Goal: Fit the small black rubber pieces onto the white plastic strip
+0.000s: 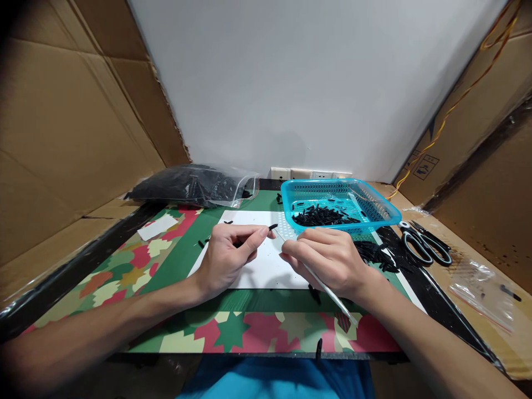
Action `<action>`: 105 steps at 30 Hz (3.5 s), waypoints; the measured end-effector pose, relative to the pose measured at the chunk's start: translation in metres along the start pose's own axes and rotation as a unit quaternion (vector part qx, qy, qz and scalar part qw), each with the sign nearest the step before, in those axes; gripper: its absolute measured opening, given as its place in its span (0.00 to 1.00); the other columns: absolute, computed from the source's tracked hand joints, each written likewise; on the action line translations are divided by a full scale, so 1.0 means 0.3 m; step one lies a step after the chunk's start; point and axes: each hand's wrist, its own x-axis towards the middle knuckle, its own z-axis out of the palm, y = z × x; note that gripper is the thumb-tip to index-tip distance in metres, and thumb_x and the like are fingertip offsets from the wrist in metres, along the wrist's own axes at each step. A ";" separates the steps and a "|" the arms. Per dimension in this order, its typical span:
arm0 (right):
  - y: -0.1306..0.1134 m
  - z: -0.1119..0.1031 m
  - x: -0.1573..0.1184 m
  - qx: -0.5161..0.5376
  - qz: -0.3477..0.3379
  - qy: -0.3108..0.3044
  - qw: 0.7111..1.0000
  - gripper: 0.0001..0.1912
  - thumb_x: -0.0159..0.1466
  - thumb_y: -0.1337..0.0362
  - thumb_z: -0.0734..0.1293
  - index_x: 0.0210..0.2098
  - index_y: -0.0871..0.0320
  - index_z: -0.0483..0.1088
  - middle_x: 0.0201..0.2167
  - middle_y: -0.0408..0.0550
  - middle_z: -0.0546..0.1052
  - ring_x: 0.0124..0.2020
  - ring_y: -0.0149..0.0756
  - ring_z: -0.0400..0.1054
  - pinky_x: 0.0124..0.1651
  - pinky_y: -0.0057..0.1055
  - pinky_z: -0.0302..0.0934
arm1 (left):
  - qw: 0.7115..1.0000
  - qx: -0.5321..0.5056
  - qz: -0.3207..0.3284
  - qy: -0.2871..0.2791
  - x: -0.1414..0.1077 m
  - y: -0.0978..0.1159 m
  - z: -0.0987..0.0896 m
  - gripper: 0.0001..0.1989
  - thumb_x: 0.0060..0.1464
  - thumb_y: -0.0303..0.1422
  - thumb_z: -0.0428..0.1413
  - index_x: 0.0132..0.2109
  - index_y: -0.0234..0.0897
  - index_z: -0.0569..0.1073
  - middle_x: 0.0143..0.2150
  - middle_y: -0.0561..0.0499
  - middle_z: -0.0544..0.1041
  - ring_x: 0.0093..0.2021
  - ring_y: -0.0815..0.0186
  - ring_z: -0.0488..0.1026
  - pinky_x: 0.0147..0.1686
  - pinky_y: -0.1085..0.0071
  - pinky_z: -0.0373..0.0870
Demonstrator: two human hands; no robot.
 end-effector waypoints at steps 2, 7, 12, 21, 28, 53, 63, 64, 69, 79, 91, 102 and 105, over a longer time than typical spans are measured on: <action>0.002 0.002 -0.002 -0.003 -0.007 0.002 1.000 0.06 0.73 0.74 0.66 0.45 0.59 0.72 0.26 0.45 0.79 0.26 0.32 0.74 0.30 0.28 0.69 | 1.000 0.005 0.004 0.000 0.000 0.001 -0.002 0.19 0.68 0.41 0.58 0.35 0.29 0.83 0.20 0.59 0.58 0.22 0.74 0.53 0.22 0.74 0.50; 0.005 0.002 -0.011 0.001 -0.012 -0.008 1.000 0.05 0.74 0.74 0.66 0.46 0.61 0.73 0.27 0.47 0.80 0.27 0.33 0.75 0.31 0.29 0.70 | 0.999 0.026 0.022 -0.005 0.001 0.003 -0.001 0.20 0.69 0.40 0.57 0.35 0.29 0.82 0.20 0.59 0.58 0.22 0.74 0.52 0.22 0.74 0.50; 0.003 0.006 -0.023 0.002 0.018 -0.007 1.000 0.05 0.74 0.72 0.68 0.49 0.62 0.73 0.31 0.51 0.83 0.28 0.34 0.76 0.31 0.30 0.71 | 0.994 0.064 0.083 -0.010 0.003 -0.003 -0.002 0.22 0.70 0.36 0.55 0.26 0.33 0.72 0.22 0.59 0.54 0.24 0.73 0.51 0.24 0.73 0.49; -0.017 -0.004 0.020 -0.019 0.002 0.049 0.999 0.05 0.69 0.75 0.72 0.40 0.61 0.74 0.30 0.51 0.83 0.31 0.40 0.80 0.34 0.33 0.77 | 0.986 0.076 0.137 -0.062 -0.019 -0.008 0.003 0.22 0.71 0.32 0.54 0.27 0.36 0.61 0.25 0.58 0.52 0.26 0.74 0.50 0.26 0.74 0.51; -0.035 0.015 0.002 -0.042 -0.029 0.086 0.995 0.06 0.68 0.76 0.74 0.36 0.63 0.74 0.41 0.64 0.87 0.43 0.48 0.85 0.45 0.38 0.84 | 0.986 0.086 0.134 -0.051 -0.030 0.002 0.010 0.22 0.72 0.33 0.54 0.26 0.33 0.70 0.25 0.57 0.56 0.26 0.73 0.52 0.26 0.73 0.53; -0.034 0.040 -0.016 -0.029 0.095 0.121 0.988 0.12 0.71 0.75 0.72 0.33 0.57 0.70 0.41 0.53 0.88 0.43 0.42 0.87 0.37 0.26 0.80 | 0.966 -0.234 -0.104 -0.036 -0.006 0.000 0.018 0.16 0.63 0.41 0.65 0.37 0.29 0.85 0.15 0.62 0.55 0.16 0.78 0.48 0.18 0.77 0.46; -0.070 0.030 0.005 0.063 0.180 0.119 0.975 0.14 0.71 0.68 0.74 0.30 0.55 0.70 0.34 0.46 0.89 0.39 0.43 0.87 0.30 0.25 0.77 | 0.975 -0.204 -0.064 -0.052 -0.015 0.011 0.014 0.18 0.66 0.43 0.64 0.38 0.29 0.84 0.17 0.61 0.58 0.17 0.77 0.52 0.17 0.78 0.48; -0.070 0.029 0.004 0.062 0.178 0.127 0.974 0.13 0.71 0.68 0.74 0.31 0.55 0.71 0.34 0.46 0.89 0.39 0.43 0.87 0.30 0.25 0.77 | 0.977 -0.198 -0.062 -0.050 -0.016 0.012 0.014 0.18 0.66 0.44 0.64 0.38 0.29 0.84 0.17 0.60 0.59 0.17 0.77 0.53 0.17 0.78 0.48; -0.054 0.021 -0.003 0.026 0.144 0.145 0.979 0.08 0.71 0.67 0.74 0.35 0.55 0.75 0.26 0.43 0.85 0.26 0.35 0.82 0.27 0.26 0.72 | 0.979 -0.192 -0.050 -0.047 -0.018 0.007 0.018 0.19 0.67 0.45 0.63 0.42 0.30 0.83 0.18 0.62 0.57 0.17 0.77 0.52 0.17 0.77 0.49; -0.021 0.022 -0.001 0.032 0.099 0.099 0.990 0.10 0.70 0.69 0.74 0.33 0.57 0.73 0.21 0.41 0.76 0.19 0.27 0.66 0.24 0.27 0.60 | 0.984 -0.167 -0.049 -0.039 -0.010 -0.008 0.014 0.19 0.68 0.46 0.62 0.41 0.30 0.81 0.18 0.62 0.57 0.17 0.76 0.52 0.18 0.77 0.51; -0.041 0.015 -0.003 0.047 0.150 0.136 0.978 0.06 0.68 0.72 0.75 0.38 0.55 0.76 0.40 0.50 0.86 0.39 0.41 0.84 0.39 0.34 0.79 | 0.994 -0.088 -0.032 -0.046 -0.007 -0.011 0.010 0.22 0.69 0.51 0.58 0.37 0.34 0.76 0.19 0.62 0.57 0.19 0.74 0.52 0.20 0.76 0.49; -0.042 0.030 -0.007 0.017 0.120 0.133 0.984 0.06 0.69 0.70 0.75 0.37 0.56 0.76 0.38 0.48 0.89 0.36 0.39 0.87 0.37 0.25 0.80 | 0.999 0.022 0.026 -0.041 -0.027 0.009 0.024 0.20 0.72 0.43 0.55 0.37 0.32 0.80 0.22 0.59 0.60 0.22 0.73 0.56 0.22 0.74 0.52; -0.042 0.033 -0.008 0.014 0.124 0.131 0.983 0.06 0.70 0.69 0.75 0.37 0.55 0.76 0.38 0.47 0.89 0.35 0.39 0.87 0.36 0.26 0.81 | 0.999 0.024 0.025 -0.039 -0.027 0.010 0.025 0.21 0.72 0.44 0.55 0.35 0.32 0.80 0.22 0.59 0.59 0.22 0.73 0.54 0.22 0.73 0.51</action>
